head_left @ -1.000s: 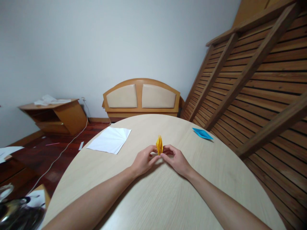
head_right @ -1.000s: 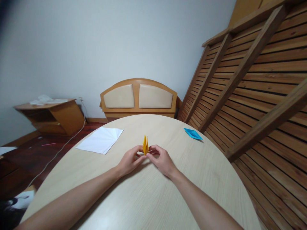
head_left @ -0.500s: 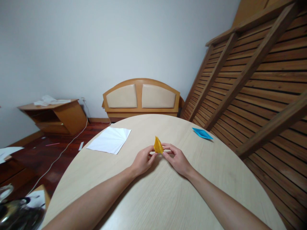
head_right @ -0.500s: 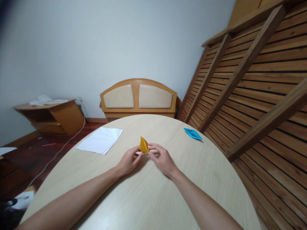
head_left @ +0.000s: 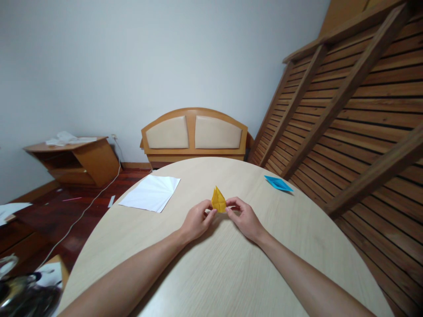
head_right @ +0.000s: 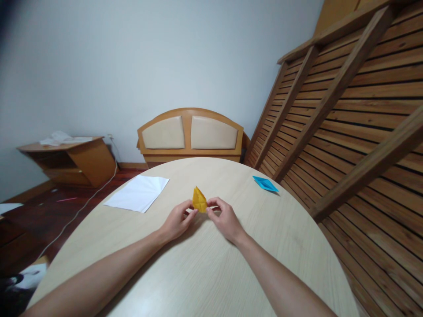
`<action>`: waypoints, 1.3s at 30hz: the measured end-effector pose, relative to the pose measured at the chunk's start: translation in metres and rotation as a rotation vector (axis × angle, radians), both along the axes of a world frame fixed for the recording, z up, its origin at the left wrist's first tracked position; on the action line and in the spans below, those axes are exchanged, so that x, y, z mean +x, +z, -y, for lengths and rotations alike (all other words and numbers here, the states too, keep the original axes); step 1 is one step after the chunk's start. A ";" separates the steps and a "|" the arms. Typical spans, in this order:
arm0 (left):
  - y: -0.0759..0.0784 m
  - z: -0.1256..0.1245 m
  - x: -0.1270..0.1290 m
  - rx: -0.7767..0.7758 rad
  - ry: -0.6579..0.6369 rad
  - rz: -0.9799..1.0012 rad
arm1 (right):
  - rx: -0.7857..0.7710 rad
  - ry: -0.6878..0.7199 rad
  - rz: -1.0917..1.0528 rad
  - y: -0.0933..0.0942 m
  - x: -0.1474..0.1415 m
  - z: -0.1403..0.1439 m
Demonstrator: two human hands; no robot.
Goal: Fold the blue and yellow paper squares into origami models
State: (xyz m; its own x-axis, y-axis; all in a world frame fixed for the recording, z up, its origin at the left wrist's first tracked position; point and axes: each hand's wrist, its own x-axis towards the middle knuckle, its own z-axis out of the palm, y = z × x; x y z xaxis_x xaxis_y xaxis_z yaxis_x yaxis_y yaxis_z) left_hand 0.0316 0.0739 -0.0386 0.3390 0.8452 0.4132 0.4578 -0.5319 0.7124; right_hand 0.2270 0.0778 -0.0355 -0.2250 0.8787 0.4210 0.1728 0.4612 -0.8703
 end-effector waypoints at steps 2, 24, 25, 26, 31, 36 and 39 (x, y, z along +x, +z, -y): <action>0.001 0.001 0.000 -0.036 0.011 0.013 | -0.028 -0.008 -0.040 -0.003 0.000 -0.001; 0.001 -0.001 0.003 -0.130 0.022 0.172 | -0.160 0.111 0.013 -0.009 -0.001 -0.002; 0.001 0.000 0.003 -0.127 0.022 0.167 | -0.163 0.110 0.009 -0.009 -0.001 -0.002; 0.001 0.000 0.003 -0.125 0.020 0.164 | -0.165 0.109 0.007 -0.009 -0.001 -0.002; 0.001 -0.002 0.003 -0.150 -0.010 0.153 | -0.189 0.124 0.015 -0.008 0.000 -0.002; -0.002 -0.003 0.000 -0.183 -0.012 0.132 | -0.190 0.104 0.045 -0.007 0.000 -0.001; -0.003 -0.003 -0.001 -0.198 -0.022 0.098 | -0.206 0.092 0.049 -0.008 0.001 -0.001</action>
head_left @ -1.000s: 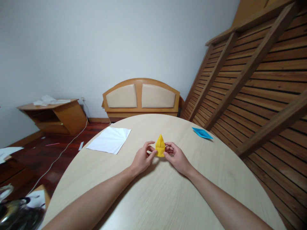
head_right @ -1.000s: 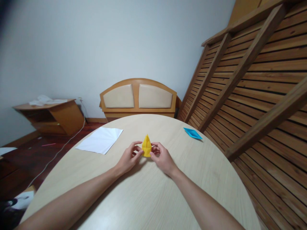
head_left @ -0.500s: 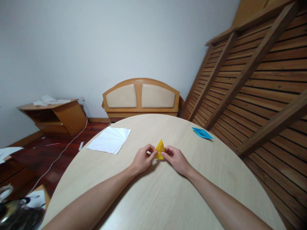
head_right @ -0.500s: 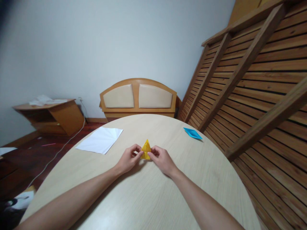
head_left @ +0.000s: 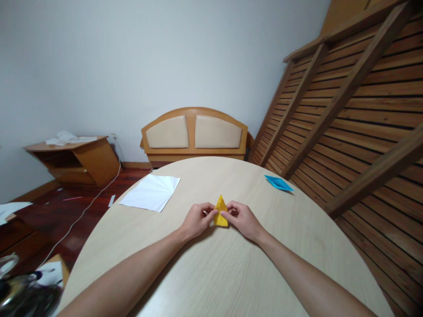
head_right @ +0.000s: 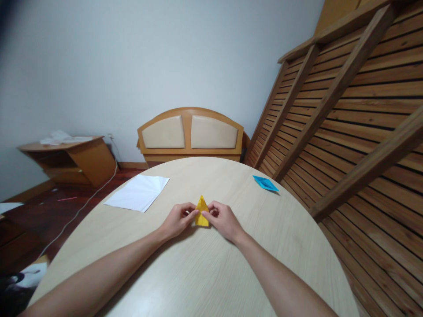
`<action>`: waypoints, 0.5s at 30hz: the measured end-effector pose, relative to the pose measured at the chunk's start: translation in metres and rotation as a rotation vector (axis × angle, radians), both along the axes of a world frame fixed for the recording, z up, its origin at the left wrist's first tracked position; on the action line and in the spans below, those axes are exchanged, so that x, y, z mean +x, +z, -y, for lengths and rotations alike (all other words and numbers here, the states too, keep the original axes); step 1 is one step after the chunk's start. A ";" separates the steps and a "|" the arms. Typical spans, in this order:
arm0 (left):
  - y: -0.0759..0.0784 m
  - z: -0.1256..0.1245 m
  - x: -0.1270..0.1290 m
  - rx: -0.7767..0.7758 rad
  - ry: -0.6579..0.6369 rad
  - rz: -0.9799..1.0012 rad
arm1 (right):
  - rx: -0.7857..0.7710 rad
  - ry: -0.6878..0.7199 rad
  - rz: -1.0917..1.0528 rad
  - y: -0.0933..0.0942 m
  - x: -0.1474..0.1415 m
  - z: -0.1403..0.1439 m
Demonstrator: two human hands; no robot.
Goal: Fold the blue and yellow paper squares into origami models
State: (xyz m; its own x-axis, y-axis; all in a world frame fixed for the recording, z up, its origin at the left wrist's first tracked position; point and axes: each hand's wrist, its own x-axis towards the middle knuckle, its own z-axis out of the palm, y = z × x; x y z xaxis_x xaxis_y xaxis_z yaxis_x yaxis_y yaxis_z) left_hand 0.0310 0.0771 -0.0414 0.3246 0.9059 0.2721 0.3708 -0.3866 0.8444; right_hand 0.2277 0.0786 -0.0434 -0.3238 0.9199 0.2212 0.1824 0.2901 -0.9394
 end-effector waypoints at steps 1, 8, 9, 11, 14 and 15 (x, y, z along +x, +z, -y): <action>0.000 0.000 0.000 -0.001 -0.014 -0.010 | -0.004 -0.002 -0.001 0.000 0.000 0.000; 0.002 0.002 0.001 -0.013 -0.078 -0.033 | 0.010 0.025 -0.011 0.001 0.000 0.000; 0.002 0.002 0.002 -0.016 -0.089 -0.031 | 0.016 0.036 -0.017 0.002 0.000 0.000; 0.001 0.002 0.003 -0.026 -0.105 -0.028 | 0.025 0.044 -0.023 0.002 -0.001 0.000; 0.000 0.003 0.003 -0.038 -0.115 -0.039 | 0.034 0.014 0.002 0.001 0.000 0.000; 0.000 0.003 0.004 -0.039 -0.116 -0.049 | 0.039 0.000 0.014 0.000 0.000 -0.001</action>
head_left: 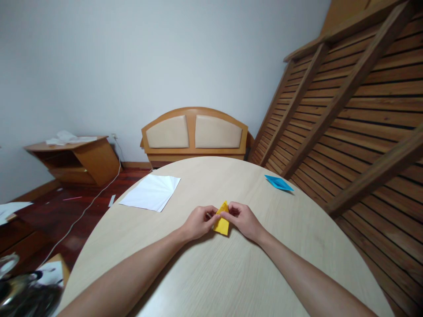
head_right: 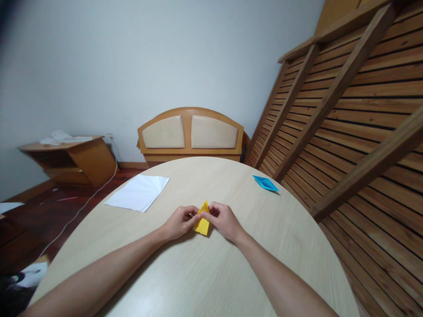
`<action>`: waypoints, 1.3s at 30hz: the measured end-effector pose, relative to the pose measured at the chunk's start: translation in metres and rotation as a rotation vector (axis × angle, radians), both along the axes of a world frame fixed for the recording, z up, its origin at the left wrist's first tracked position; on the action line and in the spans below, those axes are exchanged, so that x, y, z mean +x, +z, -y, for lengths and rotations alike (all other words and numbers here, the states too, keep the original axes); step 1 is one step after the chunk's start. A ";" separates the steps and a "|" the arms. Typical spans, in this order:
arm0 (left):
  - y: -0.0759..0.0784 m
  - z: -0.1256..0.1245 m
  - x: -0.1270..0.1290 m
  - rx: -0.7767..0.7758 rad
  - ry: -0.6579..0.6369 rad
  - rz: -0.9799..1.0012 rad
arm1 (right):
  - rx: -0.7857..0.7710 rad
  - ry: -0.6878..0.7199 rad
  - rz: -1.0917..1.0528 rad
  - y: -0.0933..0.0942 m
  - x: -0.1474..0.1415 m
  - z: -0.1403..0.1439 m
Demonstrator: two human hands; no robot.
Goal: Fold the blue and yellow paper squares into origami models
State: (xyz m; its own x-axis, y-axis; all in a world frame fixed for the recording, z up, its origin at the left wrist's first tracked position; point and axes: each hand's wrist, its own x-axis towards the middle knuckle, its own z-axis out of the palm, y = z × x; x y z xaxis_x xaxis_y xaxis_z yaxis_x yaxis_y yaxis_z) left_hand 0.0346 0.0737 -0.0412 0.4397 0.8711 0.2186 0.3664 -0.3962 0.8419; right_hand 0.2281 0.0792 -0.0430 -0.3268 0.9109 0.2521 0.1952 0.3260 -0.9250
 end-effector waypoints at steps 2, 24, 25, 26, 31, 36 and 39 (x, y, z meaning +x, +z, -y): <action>0.000 0.000 0.000 0.000 -0.001 -0.017 | 0.004 -0.010 0.005 -0.001 0.001 0.000; 0.002 0.001 -0.001 -0.035 -0.077 -0.038 | 0.006 -0.045 -0.143 0.008 0.002 -0.002; 0.001 0.001 -0.001 -0.037 -0.082 -0.036 | 0.008 -0.042 -0.148 0.008 0.002 -0.002; 0.001 0.001 -0.001 -0.040 -0.088 -0.036 | 0.008 -0.040 -0.153 0.008 0.003 -0.002; 0.000 0.001 -0.002 -0.033 -0.089 -0.069 | -0.024 -0.047 -0.150 0.008 0.002 -0.003; 0.000 0.002 -0.002 -0.024 -0.071 -0.065 | -0.074 -0.023 -0.163 0.007 0.002 -0.003; 0.001 0.002 -0.002 -0.036 -0.071 -0.057 | -0.079 -0.012 -0.174 0.007 0.002 -0.003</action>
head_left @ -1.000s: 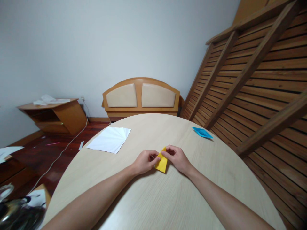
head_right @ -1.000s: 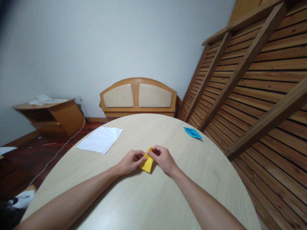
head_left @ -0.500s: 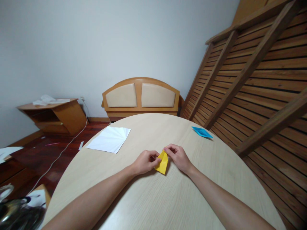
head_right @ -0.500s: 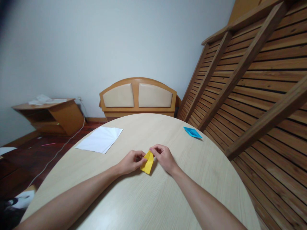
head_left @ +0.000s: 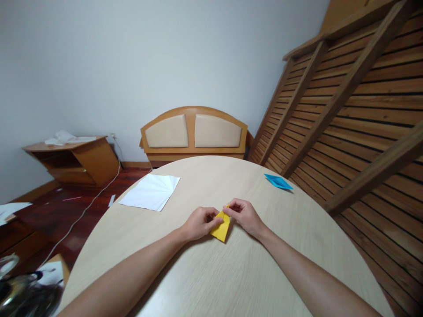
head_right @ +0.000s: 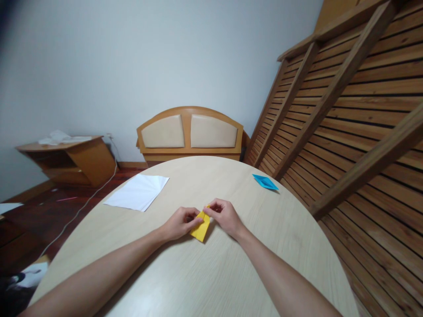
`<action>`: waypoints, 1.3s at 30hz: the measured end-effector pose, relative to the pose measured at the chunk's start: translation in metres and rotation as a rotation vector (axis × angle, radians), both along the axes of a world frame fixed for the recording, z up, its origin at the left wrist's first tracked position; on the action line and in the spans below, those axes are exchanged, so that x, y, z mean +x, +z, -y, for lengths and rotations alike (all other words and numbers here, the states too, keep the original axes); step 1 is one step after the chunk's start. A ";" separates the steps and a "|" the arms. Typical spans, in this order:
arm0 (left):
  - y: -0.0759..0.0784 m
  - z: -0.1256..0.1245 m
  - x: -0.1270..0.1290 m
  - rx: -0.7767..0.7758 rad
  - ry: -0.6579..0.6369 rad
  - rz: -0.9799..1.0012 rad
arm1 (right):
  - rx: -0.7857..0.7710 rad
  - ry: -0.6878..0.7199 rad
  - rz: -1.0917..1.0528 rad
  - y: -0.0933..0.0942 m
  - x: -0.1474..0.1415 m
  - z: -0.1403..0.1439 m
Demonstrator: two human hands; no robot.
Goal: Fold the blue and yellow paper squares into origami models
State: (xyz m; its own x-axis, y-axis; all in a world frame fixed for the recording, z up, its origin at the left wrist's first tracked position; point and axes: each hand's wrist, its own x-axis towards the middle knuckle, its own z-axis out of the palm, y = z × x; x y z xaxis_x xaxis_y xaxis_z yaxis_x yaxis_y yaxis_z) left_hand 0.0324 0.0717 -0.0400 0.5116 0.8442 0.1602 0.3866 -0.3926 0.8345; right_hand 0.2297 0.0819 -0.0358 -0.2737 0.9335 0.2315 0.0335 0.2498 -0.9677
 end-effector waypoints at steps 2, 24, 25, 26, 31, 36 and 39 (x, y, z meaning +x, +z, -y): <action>0.000 0.000 0.000 -0.010 0.002 0.002 | -0.004 0.000 -0.009 0.001 0.000 0.001; 0.002 -0.001 -0.001 0.063 0.026 -0.062 | -0.094 -0.066 -0.095 -0.005 0.009 -0.012; 0.002 -0.001 -0.001 0.063 0.031 -0.054 | -0.100 -0.049 -0.099 -0.005 0.009 -0.012; 0.002 -0.001 -0.001 0.062 0.033 -0.046 | -0.093 -0.032 -0.095 -0.004 0.008 -0.011; 0.003 0.000 0.000 0.029 0.028 0.028 | -0.030 0.055 -0.054 0.002 0.007 -0.003; 0.003 -0.001 -0.001 0.080 0.119 0.075 | -0.063 0.108 -0.058 0.000 0.005 0.000; 0.004 -0.003 -0.002 0.103 0.174 0.083 | -0.049 0.106 -0.001 -0.005 0.002 -0.001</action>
